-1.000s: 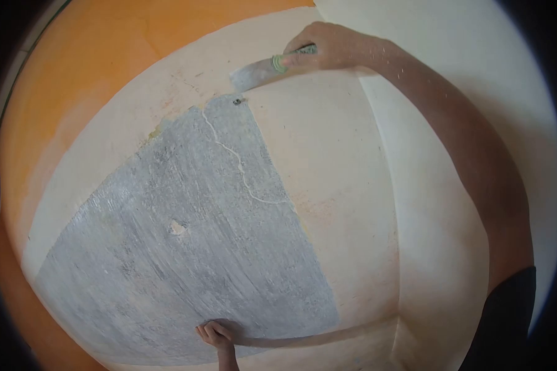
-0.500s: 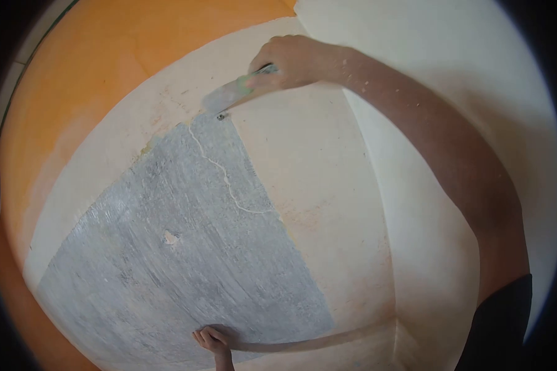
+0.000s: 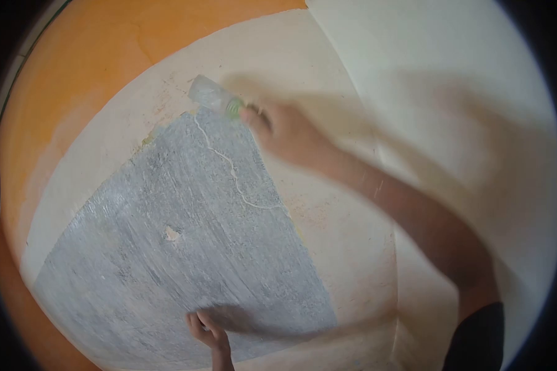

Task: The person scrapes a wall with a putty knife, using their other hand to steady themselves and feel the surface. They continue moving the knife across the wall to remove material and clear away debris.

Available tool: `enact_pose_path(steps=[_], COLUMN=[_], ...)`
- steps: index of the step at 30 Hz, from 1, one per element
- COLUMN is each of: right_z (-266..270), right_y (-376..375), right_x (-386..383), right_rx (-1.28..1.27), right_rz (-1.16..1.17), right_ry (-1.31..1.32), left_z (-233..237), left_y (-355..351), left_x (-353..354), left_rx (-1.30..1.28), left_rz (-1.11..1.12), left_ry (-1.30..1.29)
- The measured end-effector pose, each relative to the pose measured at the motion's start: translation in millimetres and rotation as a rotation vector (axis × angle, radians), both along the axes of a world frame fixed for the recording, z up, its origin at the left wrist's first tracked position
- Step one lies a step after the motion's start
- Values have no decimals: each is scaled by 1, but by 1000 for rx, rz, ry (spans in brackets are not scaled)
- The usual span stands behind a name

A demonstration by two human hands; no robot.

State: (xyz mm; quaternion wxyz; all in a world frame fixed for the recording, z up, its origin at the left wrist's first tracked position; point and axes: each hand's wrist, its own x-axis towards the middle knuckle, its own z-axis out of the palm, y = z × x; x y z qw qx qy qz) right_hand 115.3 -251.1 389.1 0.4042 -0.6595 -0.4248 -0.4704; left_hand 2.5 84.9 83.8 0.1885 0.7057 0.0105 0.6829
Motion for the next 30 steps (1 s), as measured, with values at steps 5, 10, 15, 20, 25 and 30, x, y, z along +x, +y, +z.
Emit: enact_pose_path(steps=[5, 10, 15, 20, 25, 30], right_z=[-73, -72, -60, -59, -111, -179], right_y=[117, 170, 149, 109, 81, 61], right_x=[-56, -56, -51, -48, -20, 26], right_rx=[102, 390, 38, -252, -74, 86], right_rz=[602, 678, 944, 529, 102, -167], right_ry=[578, 268, 326, 92, -162, -240], left_z=[202, 275, 324, 350, 367, 372], left_y=[-85, -109, -100, -96, -102, -113], left_x=[-13, -6, -27, -34, -30, -4], left_rx=[9, 172, 64, 607, 700, 879], left_rz=[-714, -415, -453, -112, 243, 309], left_ry=[269, 492, 693, 240, 414, 290])
